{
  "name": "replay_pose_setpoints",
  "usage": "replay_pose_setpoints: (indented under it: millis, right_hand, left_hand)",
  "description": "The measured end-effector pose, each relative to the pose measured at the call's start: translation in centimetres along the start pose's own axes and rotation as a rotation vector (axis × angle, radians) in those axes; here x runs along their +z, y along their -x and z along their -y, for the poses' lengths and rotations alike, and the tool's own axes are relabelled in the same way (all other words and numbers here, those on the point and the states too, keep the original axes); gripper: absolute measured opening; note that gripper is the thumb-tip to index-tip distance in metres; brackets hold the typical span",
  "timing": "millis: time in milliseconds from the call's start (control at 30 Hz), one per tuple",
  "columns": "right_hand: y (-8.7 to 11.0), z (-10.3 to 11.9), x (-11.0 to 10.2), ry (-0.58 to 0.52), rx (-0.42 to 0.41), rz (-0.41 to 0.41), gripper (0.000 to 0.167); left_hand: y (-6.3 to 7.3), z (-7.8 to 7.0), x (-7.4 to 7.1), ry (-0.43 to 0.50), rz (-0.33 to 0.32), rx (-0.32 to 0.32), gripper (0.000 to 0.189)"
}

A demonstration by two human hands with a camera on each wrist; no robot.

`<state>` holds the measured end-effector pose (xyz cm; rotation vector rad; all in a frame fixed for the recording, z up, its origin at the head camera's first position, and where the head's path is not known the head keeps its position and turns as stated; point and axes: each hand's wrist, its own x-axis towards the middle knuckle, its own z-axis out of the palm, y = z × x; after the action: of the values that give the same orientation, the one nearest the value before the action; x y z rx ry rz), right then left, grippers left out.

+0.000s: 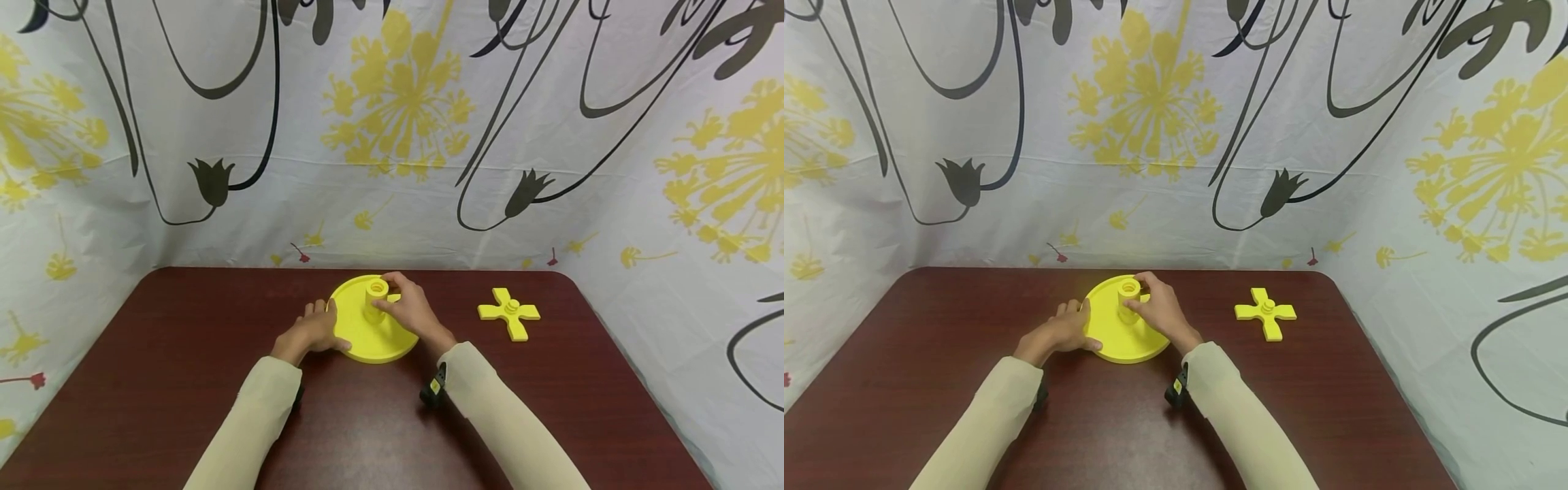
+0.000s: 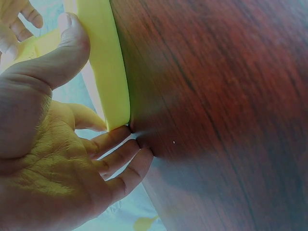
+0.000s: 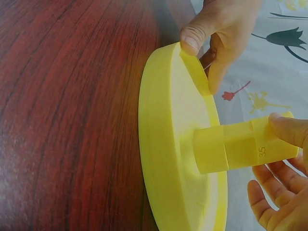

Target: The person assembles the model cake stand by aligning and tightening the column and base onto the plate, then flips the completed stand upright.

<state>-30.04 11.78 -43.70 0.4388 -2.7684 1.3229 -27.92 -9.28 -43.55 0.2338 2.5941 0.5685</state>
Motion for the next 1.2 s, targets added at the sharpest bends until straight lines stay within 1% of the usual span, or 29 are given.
replay_pose_setpoints:
  millis: [200, 533, 900, 1000, 1100, 1200]
  right_hand:
    - [0.0, 0.1, 0.3, 0.006, 0.017, -0.02, 0.05]
    - [0.1, 0.0, 0.6, 0.041, -0.013, -0.057, 0.049]
    - [0.2, 0.0, 0.8, 0.065, -0.016, -0.103, 0.048]
    - [0.1, 0.0, 0.8, 0.071, -0.011, -0.088, 0.048]
    - [0.1, -0.1, 0.4, 0.062, -0.01, -0.043, 0.049]
    - [0.1, -0.3, -0.6, 0.054, -0.011, 0.002, 0.051]
  left_hand:
    - [0.0, 0.1, 0.0, -0.001, -0.003, 0.005, 0.103]
    - [0.2, 0.2, 0.1, 0.003, -0.007, 0.011, 0.103]
    - [0.2, 0.0, 0.1, 0.004, -0.008, 0.012, 0.103]
    - [0.2, 0.1, 0.1, 0.009, -0.01, 0.016, 0.103]
    - [0.3, 0.2, 0.1, 0.011, -0.009, 0.017, 0.103]
    - [0.3, 0.2, 0.0, 0.012, -0.01, 0.022, 0.103]
